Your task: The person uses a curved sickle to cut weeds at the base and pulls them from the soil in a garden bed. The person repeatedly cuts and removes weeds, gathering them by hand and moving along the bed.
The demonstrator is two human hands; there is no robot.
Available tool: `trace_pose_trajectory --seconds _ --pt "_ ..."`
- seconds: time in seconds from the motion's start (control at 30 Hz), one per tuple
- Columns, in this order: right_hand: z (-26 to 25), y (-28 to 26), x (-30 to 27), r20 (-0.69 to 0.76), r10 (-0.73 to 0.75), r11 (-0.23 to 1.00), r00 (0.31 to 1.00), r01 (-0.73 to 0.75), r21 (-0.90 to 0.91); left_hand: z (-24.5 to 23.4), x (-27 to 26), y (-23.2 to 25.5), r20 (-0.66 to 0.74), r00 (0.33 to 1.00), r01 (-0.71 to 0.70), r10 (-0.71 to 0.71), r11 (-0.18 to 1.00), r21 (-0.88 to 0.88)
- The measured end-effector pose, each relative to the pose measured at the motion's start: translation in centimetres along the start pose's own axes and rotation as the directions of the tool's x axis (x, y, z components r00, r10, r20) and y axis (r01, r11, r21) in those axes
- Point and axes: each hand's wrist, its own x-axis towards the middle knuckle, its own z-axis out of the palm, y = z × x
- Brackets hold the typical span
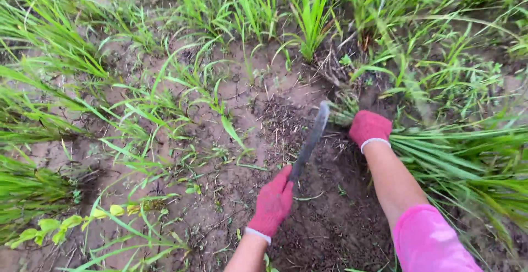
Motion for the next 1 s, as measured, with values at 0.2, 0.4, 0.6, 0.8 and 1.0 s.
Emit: trace_pose_trajectory --seconds 0.2,0.4,0.6,0.8,1.0 --pt "1.4 1.0 -2.3 -0.09 -0.017 0.998 0.996 0.021 0.052 -6.1 5.7 17.1 -0.318 0.564 -0.561 0.762 0.636 0.531" --pt "-2.9 -0.4 -4.5 0.094 0.109 0.986 0.99 -0.12 0.115 0.1 12.4 15.5 -0.661 0.496 -0.749 0.563 0.663 0.002" --pt "-1.3 0.1 -3.7 0.049 0.019 0.999 0.999 -0.02 0.024 -3.5 12.6 14.3 0.063 0.98 0.136 -0.187 0.87 0.473" --pt "-1.3 -0.1 -3.9 -0.025 0.03 0.998 0.999 -0.028 0.061 -0.5 15.5 17.9 -0.484 0.632 -0.475 0.606 0.796 0.376" --pt "-2.1 0.1 -8.8 -0.044 -0.071 0.997 0.997 0.069 -0.036 0.8 19.5 8.6 0.147 0.946 -0.295 0.289 0.579 0.76"
